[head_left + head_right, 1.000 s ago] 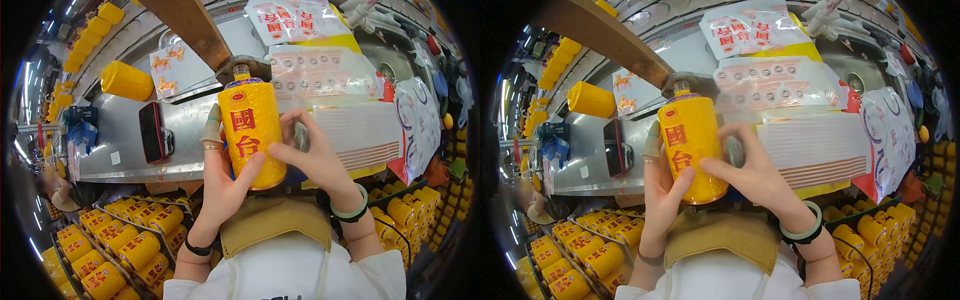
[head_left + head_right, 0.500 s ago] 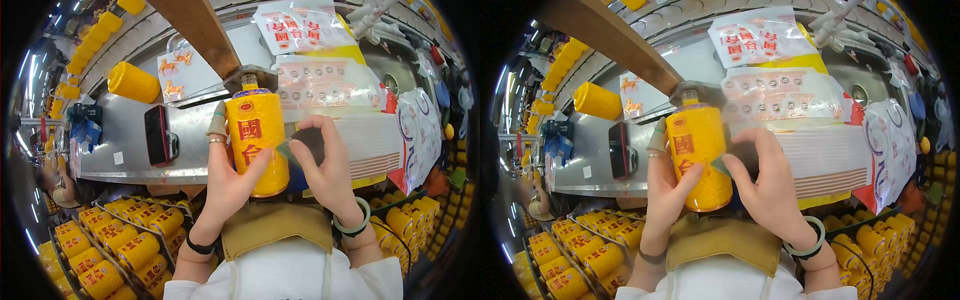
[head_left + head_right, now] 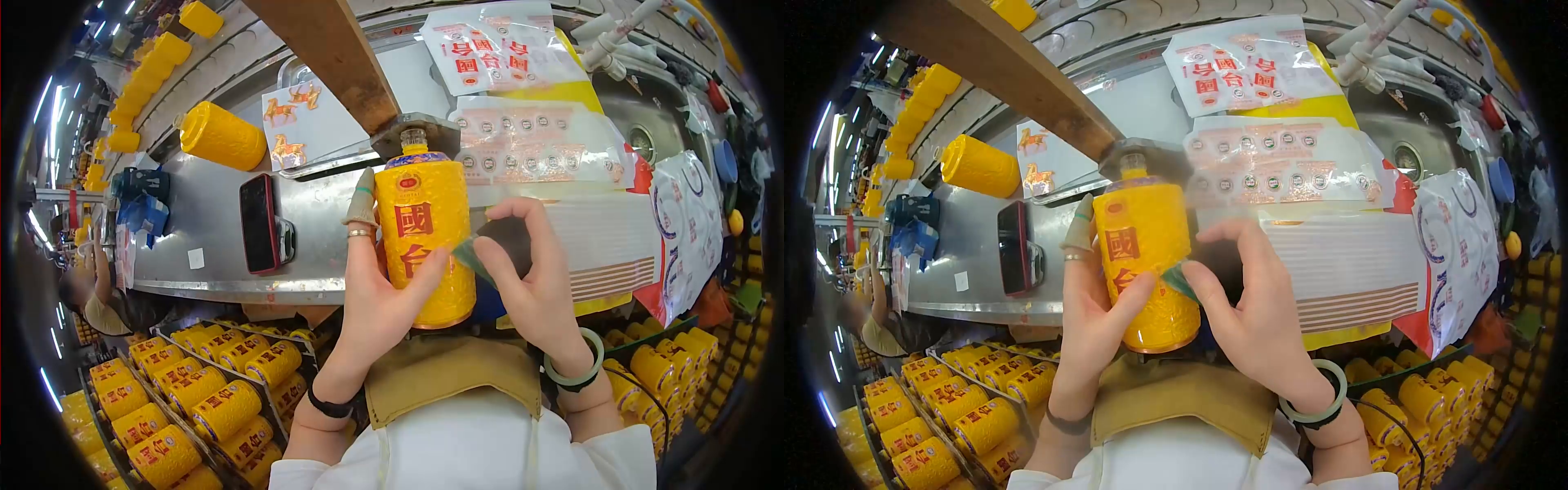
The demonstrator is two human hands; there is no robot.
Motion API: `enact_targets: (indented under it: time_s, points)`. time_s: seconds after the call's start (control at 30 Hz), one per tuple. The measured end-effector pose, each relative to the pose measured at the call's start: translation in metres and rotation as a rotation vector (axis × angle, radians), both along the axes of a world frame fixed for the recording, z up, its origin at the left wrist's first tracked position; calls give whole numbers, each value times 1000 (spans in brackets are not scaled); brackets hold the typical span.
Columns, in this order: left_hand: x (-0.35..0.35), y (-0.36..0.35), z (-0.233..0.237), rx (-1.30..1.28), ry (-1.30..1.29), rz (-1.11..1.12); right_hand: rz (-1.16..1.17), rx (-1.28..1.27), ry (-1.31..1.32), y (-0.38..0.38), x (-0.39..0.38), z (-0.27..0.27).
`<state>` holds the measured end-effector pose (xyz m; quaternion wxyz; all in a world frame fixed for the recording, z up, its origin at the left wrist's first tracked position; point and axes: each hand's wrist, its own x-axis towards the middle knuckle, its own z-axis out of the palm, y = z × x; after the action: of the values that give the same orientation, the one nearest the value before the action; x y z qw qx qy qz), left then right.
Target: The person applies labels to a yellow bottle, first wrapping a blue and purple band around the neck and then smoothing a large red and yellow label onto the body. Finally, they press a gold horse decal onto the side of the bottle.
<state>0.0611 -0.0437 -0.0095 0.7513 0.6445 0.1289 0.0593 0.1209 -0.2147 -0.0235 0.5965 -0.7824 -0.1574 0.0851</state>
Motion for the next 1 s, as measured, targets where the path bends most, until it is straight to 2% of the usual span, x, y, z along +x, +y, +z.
enact_targets:
  time_s: [0.27,0.47,0.57,0.87,0.93,1.0]
  points:
    - [1,-1,2,27,17,-23,11,54,50,0,-1,1]
    - [2,0,-1,34,32,-33,-9,3,115,-3,-2,0]
    - [3,0,-4,44,15,-21,24,19,51,-4,-3,-2]
    - [7,-2,-3,79,36,-29,75,63,136,-6,-3,0]
    - [7,-2,-3,72,48,-34,102,13,80,-8,-2,1]
    - [4,-1,-4,64,60,-39,81,1,132,-12,0,3]
